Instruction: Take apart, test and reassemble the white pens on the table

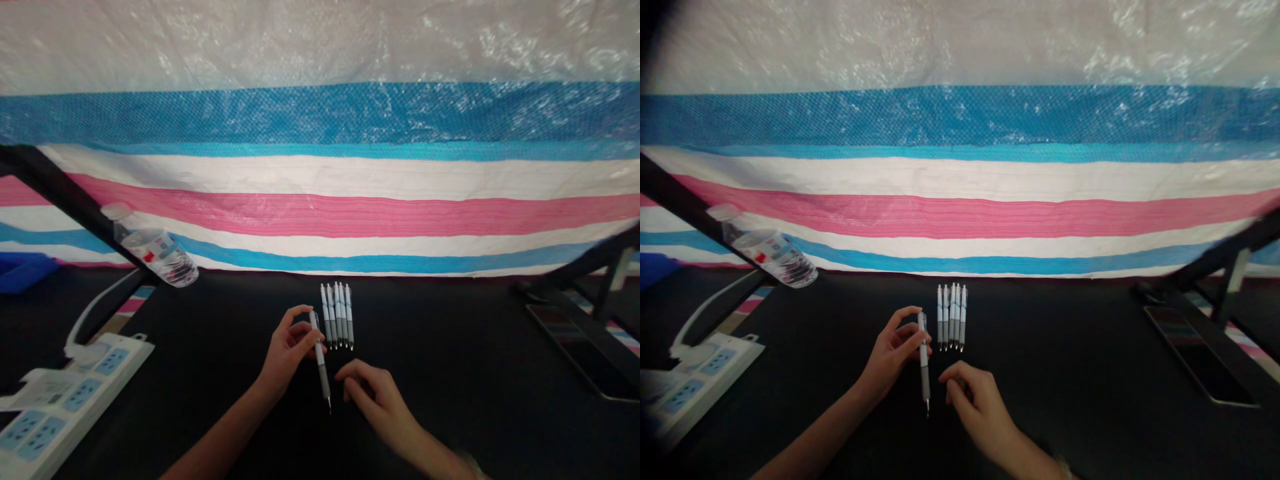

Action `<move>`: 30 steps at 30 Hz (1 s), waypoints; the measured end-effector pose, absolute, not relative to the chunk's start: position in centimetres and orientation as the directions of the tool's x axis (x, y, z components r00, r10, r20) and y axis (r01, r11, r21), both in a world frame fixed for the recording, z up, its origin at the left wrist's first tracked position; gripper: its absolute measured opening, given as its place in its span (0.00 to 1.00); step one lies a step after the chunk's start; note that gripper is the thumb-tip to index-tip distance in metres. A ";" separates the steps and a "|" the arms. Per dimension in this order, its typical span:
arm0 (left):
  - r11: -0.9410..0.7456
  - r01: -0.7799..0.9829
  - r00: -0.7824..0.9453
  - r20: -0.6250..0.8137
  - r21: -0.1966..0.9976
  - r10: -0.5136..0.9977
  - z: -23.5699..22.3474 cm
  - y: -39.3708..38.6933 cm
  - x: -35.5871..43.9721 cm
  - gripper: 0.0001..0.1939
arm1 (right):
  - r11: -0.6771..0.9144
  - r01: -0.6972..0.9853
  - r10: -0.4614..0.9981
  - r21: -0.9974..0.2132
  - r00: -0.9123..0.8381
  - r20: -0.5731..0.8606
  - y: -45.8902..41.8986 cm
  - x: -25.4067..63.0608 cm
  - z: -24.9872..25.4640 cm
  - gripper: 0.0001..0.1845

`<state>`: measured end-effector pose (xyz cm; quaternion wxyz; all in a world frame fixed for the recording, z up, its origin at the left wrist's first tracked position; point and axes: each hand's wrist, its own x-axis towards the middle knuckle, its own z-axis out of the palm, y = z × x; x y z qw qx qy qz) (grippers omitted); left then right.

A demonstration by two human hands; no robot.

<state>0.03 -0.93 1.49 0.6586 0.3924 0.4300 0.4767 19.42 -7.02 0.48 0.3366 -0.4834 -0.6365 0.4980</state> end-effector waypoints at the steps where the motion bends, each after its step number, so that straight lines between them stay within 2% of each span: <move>1: 0.240 -0.303 0.169 -0.196 0.922 0.966 1.5 -0.9 0.1 0.27 | 0.041 0.279 0.951 -0.959 -0.306 -0.048 -7.0 19.4 0.4 0.15; 6: 0.239 -0.306 0.165 -0.196 0.921 0.967 1.4 -0.8 0.0 0.27 | 0.088 0.309 0.954 -0.947 -0.300 -0.009 -7.1 19.3 0.4 0.12; 11: 0.232 -0.300 0.152 -0.194 0.925 0.969 1.5 -0.5 -0.3 0.28 | 0.316 0.426 0.930 -0.848 -0.315 0.189 -6.6 19.5 1.4 0.12; 14: 0.220 -0.275 0.138 -0.188 0.936 0.972 1.7 -0.3 -0.4 0.32 | 0.428 0.566 0.893 -0.705 -0.385 0.233 -5.7 19.7 2.3 0.15; 17: 0.198 -0.214 0.107 -0.178 0.957 0.978 2.0 0.0 -0.5 0.34 | 0.564 0.705 0.822 -0.430 -0.528 0.213 -4.3 19.7 2.7 0.25; 20: 0.167 -0.148 0.099 -0.154 0.975 0.983 2.0 0.5 -0.7 0.34 | 0.665 0.701 0.745 -0.257 -0.647 0.161 -2.7 19.4 2.1 0.31; 22: 0.141 -0.110 0.106 -0.129 0.984 0.986 1.9 1.0 -0.8 0.33 | 0.681 0.693 0.728 -0.235 -0.674 0.123 -1.9 19.2 1.4 0.33; 25: 0.098 -0.030 0.123 -0.093 0.995 0.988 1.7 1.8 -1.1 0.31 | 0.667 0.701 0.738 -0.254 -0.669 0.092 -1.3 19.5 0.3 0.29; 30: -0.034 0.254 0.183 -0.013 0.967 0.983 1.3 3.7 -0.9 0.27 | 0.641 0.722 0.764 -0.261 -0.634 0.121 -1.8 21.4 0.0 0.25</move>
